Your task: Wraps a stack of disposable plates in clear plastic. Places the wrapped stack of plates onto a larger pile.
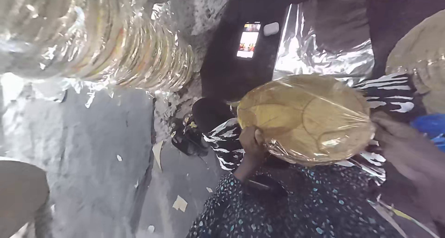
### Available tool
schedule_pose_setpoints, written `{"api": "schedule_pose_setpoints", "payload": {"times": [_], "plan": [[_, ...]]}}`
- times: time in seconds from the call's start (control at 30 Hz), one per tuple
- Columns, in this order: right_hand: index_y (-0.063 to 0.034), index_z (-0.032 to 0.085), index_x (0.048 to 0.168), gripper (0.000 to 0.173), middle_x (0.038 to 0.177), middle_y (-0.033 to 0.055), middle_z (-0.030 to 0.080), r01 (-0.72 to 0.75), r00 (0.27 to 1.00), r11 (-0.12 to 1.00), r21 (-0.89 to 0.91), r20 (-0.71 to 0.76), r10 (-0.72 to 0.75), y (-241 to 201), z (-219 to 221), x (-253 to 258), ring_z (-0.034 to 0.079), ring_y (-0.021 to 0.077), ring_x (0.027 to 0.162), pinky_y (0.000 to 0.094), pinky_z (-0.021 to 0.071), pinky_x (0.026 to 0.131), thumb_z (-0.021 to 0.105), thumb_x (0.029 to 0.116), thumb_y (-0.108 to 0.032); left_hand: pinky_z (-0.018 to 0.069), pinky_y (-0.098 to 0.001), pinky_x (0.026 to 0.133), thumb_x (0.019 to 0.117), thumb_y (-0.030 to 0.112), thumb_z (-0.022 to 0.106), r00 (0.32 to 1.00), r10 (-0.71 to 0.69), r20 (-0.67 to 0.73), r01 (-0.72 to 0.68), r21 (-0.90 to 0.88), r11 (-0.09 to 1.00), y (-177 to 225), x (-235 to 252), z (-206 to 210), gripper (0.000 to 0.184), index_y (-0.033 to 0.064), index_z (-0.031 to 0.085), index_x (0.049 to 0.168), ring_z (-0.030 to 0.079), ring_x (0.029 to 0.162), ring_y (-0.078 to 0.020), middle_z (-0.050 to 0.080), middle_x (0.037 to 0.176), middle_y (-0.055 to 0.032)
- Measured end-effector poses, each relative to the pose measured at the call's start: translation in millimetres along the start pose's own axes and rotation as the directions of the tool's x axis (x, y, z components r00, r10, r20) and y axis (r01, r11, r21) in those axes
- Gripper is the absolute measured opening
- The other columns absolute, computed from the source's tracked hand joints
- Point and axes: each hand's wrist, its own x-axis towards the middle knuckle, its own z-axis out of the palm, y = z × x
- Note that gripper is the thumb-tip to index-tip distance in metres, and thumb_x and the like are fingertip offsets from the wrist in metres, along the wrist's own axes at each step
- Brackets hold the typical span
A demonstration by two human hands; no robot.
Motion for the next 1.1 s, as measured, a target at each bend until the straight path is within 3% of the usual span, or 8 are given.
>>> {"api": "schedule_pose_setpoints", "payload": {"times": [0.1,0.27,0.43,0.67,0.77,0.87,0.97,1.1], "plan": [[0.0090,0.063,0.112,0.024,0.125,0.0151,0.056,0.127,0.985,0.985,-0.117,-0.105,-0.139,2.8,-6.3,-8.9,0.056,0.0106,0.103,0.0322,0.0504,0.088,0.048,0.1018,-0.007,0.0535,-0.0258,0.062,0.1083,0.043,0.030,0.999,-0.013,0.032,0.014,-0.029,0.999,3.9,-3.3,6.0,0.070,-0.0040,0.060,0.066,0.064,0.059,-0.0139,0.061,0.060,-0.0120],[0.0039,0.066,0.118,0.035,0.127,0.0160,0.054,0.216,0.973,0.956,-0.200,-0.031,-0.227,5.2,-20.8,-11.3,0.057,0.0160,0.108,0.0357,0.0508,0.090,0.051,0.0976,-0.020,0.0532,-0.0244,0.063,0.1085,0.048,0.028,0.999,-0.007,0.054,0.011,-0.073,0.997,-0.4,-6.9,7.9,0.072,-0.0023,0.061,0.068,0.063,0.062,-0.0126,0.061,0.062,-0.0106],[0.0111,0.067,0.113,0.027,0.119,0.0300,0.062,0.260,0.935,0.925,-0.276,-0.168,-0.313,10.5,-7.5,-2.1,0.063,0.0336,0.099,0.0517,0.0508,0.085,0.059,0.0947,-0.007,0.0542,-0.0288,0.062,0.1079,0.041,0.032,0.994,0.060,0.088,-0.057,-0.044,0.997,1.8,-10.9,11.8,0.066,-0.0019,0.062,0.067,0.065,0.060,-0.0166,0.063,0.062,-0.0121],[0.0109,0.068,0.114,0.026,0.116,0.0332,0.065,0.251,0.908,0.892,-0.376,-0.229,-0.352,9.5,7.2,25.8,0.064,0.0476,0.105,0.0669,0.0459,0.091,0.055,0.1004,-0.007,0.0540,-0.0279,0.061,0.1061,0.036,0.036,0.992,0.116,0.054,-0.114,-0.035,0.993,5.5,-12.7,17.9,0.059,0.0005,0.061,0.066,0.064,0.060,-0.0159,0.063,0.061,-0.0098],[0.0129,0.065,0.116,0.028,0.116,0.0317,0.065,0.190,0.954,0.936,-0.295,-0.170,-0.247,3.3,5.0,25.4,0.064,0.0396,0.105,0.0595,0.0474,0.092,0.051,0.1017,-0.006,0.0530,-0.0300,0.061,0.1075,0.039,0.031,0.995,0.091,0.046,-0.091,-0.004,0.996,5.2,-10.9,17.4,0.064,0.0005,0.061,0.066,0.064,0.059,-0.0167,0.063,0.061,-0.0102],[-0.0001,0.063,0.115,0.022,0.098,-0.0018,0.063,0.094,0.993,0.996,0.009,-0.076,-0.093,7.4,2.5,22.0,0.061,-0.0019,0.086,0.0208,0.0544,0.080,0.045,0.1045,-0.009,0.0523,-0.0305,0.060,0.1080,0.042,0.029,0.999,0.026,0.022,-0.027,0.045,0.999,5.1,-8.3,14.7,0.068,0.0003,0.061,0.066,0.062,0.057,-0.0175,0.061,0.059,-0.0103],[-0.0158,0.064,0.104,0.032,0.086,-0.0149,0.070,-0.022,0.991,0.933,0.360,0.130,-0.027,8.9,-2.2,19.9,0.066,-0.0043,0.077,0.0166,0.0578,0.072,0.035,0.1035,-0.003,0.0529,-0.0306,0.061,0.1072,0.045,0.030,0.998,-0.062,-0.009,0.062,0.055,0.997,3.1,-0.4,9.0,0.070,-0.0028,0.061,0.066,0.062,0.059,-0.0174,0.060,0.059,-0.0114],[-0.0255,0.067,0.101,0.036,0.089,-0.0174,0.073,-0.047,0.946,0.914,0.403,0.313,-0.089,11.5,-9.3,24.7,0.067,-0.0063,0.078,0.0138,0.0561,0.070,0.040,0.0987,-0.003,0.0512,-0.0245,0.061,0.1070,0.052,0.028,0.992,-0.116,-0.045,0.114,-0.033,0.993,-3.4,9.3,5.6,0.075,-0.0030,0.059,0.066,0.060,0.059,-0.0108,0.056,0.058,-0.0086]]}}
